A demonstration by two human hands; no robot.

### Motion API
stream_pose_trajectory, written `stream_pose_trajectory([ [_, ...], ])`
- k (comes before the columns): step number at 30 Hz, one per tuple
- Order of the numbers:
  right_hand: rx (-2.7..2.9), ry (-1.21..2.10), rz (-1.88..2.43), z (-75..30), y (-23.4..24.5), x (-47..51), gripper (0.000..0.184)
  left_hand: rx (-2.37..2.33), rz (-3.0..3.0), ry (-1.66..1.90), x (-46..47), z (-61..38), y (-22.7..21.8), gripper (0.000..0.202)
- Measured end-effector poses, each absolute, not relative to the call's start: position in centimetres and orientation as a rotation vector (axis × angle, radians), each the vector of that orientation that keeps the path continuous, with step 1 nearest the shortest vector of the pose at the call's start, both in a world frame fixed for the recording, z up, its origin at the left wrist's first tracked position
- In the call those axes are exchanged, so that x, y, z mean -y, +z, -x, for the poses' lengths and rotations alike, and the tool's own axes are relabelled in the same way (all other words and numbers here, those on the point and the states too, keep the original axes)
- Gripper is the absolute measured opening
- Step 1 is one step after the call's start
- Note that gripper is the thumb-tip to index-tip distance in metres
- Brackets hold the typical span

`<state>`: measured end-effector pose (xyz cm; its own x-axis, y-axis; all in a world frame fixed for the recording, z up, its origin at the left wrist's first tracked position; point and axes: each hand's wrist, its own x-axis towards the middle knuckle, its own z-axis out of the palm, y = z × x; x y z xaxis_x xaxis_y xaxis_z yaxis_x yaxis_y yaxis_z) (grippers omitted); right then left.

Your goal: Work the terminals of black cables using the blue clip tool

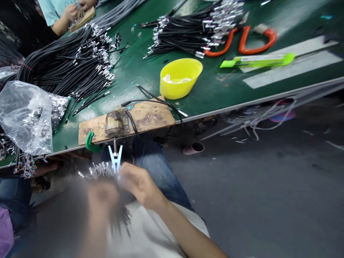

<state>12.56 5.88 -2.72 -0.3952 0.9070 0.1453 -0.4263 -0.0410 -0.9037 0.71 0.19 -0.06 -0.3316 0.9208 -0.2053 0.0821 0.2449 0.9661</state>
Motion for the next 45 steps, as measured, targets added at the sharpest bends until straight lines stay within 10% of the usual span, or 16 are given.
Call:
stream_pose_trajectory([
  [5,0.923,2.237,0.626,-13.3,-2.5,-7.7,0.041,-1.666,-1.093,1.262,-1.2,-0.9,1.5,0.014],
  [45,0.615,2.260,0.700,-10.5,-6.0,-4.0,0.047,-1.752,-0.823,1.361,-0.7,-0.7,1.3,0.020],
])
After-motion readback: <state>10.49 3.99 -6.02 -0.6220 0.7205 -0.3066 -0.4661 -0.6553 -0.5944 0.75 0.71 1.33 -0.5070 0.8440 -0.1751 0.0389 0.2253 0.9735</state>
